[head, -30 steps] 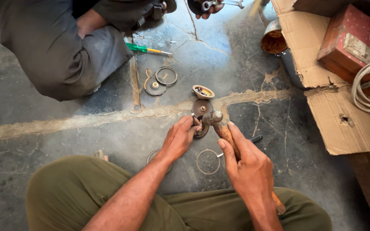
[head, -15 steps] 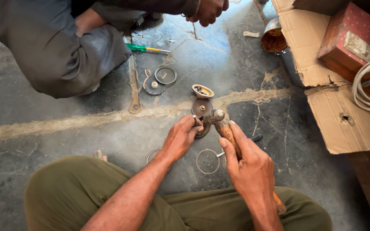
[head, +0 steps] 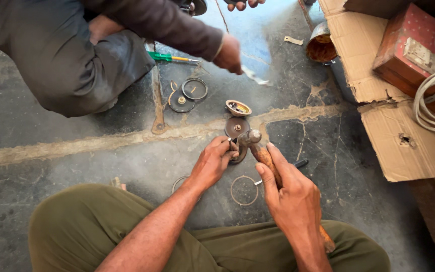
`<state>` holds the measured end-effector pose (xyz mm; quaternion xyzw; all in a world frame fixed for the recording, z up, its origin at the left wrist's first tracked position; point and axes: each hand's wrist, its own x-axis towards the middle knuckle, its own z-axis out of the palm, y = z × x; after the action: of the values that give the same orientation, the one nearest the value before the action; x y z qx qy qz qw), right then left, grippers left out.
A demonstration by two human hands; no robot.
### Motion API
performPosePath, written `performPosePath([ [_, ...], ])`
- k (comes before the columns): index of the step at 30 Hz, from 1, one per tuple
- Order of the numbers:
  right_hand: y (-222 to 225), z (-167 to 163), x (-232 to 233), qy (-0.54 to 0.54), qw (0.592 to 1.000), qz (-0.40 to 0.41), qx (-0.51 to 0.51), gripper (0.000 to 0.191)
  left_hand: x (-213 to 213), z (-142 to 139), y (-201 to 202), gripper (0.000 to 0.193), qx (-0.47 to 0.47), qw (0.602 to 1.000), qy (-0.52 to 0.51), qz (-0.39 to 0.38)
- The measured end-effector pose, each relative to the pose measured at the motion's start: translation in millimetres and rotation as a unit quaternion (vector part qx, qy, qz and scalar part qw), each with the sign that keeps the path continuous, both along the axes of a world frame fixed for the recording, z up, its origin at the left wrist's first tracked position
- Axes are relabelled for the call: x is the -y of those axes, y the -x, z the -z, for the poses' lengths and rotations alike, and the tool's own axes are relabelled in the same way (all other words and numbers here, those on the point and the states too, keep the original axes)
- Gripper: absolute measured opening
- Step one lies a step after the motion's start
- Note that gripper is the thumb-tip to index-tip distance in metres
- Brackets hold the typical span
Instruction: The person sits on the floor and uses a hammer to repeatedly strike a small metal component held in place by a screwdriver. Another person nearby handles similar parts and tools. The camera wearer continues hammering the same component throughout the clip.
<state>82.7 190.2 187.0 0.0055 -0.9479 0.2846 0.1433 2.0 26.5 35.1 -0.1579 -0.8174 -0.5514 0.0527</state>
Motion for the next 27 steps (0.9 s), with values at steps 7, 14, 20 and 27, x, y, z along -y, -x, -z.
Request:
performPosePath([
  [7,-1.5,-1.9,3.0,0.005,1.0,-0.008,-0.008,0.043,1.6,2.4,-0.2,0.01,0.005,0.999,0.014,0.03],
  [14,-3.8,-2.6,4.7,-0.009,1.0,-0.007,0.0,0.044,2.1,6.3,-0.2,0.014,-0.015,0.997,0.067,0.042],
  [20,3.1,1.0,6.9,-0.036,0.997,0.009,0.068,0.045,1.9,9.4,-0.3,0.014,-0.032,0.994,0.094,0.046],
  [27,-15.5,-11.9,2.8,0.073,0.988,-0.029,-0.136,0.04,-0.8,15.4,0.5,0.014,-0.021,0.993,0.109,0.042],
])
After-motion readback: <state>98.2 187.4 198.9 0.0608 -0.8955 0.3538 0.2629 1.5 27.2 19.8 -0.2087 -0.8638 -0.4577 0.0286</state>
